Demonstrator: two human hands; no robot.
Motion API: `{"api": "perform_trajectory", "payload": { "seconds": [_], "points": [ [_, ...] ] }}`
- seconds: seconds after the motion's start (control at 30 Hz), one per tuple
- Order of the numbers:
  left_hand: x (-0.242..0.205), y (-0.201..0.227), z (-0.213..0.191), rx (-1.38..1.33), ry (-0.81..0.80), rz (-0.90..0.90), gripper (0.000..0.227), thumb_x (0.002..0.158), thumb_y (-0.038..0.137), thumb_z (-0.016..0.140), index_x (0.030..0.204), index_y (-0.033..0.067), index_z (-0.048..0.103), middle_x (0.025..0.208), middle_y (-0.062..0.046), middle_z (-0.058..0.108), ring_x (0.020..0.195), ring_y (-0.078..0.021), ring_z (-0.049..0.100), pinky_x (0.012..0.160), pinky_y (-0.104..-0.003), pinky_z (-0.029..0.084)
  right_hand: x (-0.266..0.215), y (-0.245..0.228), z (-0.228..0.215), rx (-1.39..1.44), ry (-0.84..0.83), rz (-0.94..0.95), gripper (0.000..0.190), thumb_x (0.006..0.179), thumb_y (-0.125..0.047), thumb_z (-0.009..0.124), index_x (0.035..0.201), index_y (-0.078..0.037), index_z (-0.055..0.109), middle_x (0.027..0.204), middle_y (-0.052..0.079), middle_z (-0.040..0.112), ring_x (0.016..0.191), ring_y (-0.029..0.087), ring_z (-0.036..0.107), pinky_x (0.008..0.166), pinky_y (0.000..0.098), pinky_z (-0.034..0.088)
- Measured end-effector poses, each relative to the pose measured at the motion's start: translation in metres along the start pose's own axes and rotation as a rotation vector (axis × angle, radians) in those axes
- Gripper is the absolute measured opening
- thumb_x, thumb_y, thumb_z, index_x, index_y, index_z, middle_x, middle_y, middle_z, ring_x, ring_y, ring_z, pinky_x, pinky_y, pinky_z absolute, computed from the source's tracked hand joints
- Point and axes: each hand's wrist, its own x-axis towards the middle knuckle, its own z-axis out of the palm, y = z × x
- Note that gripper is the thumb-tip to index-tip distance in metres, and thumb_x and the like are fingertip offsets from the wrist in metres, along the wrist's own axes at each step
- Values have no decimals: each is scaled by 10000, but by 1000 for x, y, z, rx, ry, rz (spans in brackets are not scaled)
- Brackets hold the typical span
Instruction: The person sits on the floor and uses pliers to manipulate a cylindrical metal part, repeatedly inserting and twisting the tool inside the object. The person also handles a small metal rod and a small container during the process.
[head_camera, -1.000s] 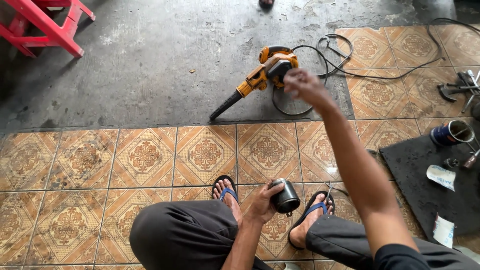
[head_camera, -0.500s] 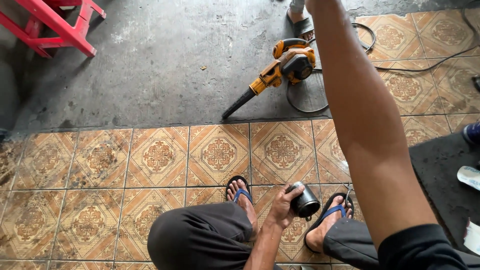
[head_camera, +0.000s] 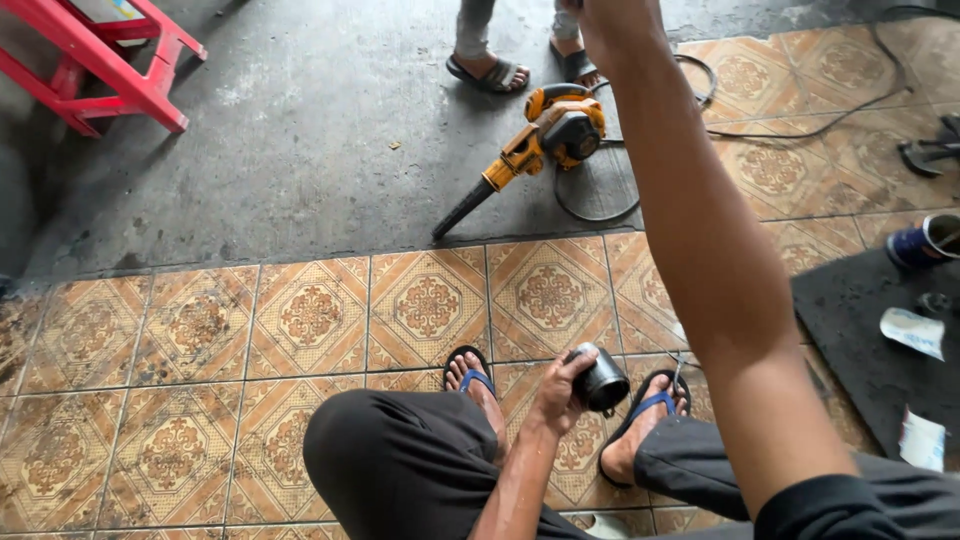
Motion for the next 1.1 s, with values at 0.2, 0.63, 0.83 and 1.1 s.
{"api": "perform_trajectory", "payload": {
  "seconds": [0.2, 0.63, 0.83, 1.1],
  "points": [
    [6, -17, -4, -74, 22, -6, 253, 869, 241, 845, 1001, 106, 677, 841, -112, 652, 746, -268, 701, 688, -476, 635, -159, -58, -34, -105, 198, 16, 513, 894, -103, 925, 1322, -71, 643, 798, 153, 644, 623, 202, 680, 592, 308, 621],
    [-8, -20, 30, -147, -78, 57, 254, 870, 304, 814, 934, 100, 676, 805, -67, 626, 733, -224, 688, 687, -451, 622, -548, 56, -113, 254, 748, 471, 82, 901, 13, 770, 949, 0, 705, 847, 152, 694, 732, 243, 697, 733, 473, 616],
    [-41, 18, 62, -150, -303, 155, 249, 858, 308, 814, 964, 124, 684, 855, -34, 633, 799, -189, 676, 702, -371, 606, -534, 52, -57, 717, 771, 710, 356, 1066, -474, 578, 1108, -143, 702, 1088, 57, 739, 934, 185, 698, 804, 333, 598],
    [-57, 14, 11, -217, -277, 126, 295, 855, 304, 841, 977, 105, 660, 881, -56, 657, 842, -241, 692, 770, -479, 614, -577, 121, -83, 868, 668, 988, 137, 988, -282, 701, 951, -150, 694, 829, -73, 671, 590, -51, 511, 383, 25, 325]
  ]
}}
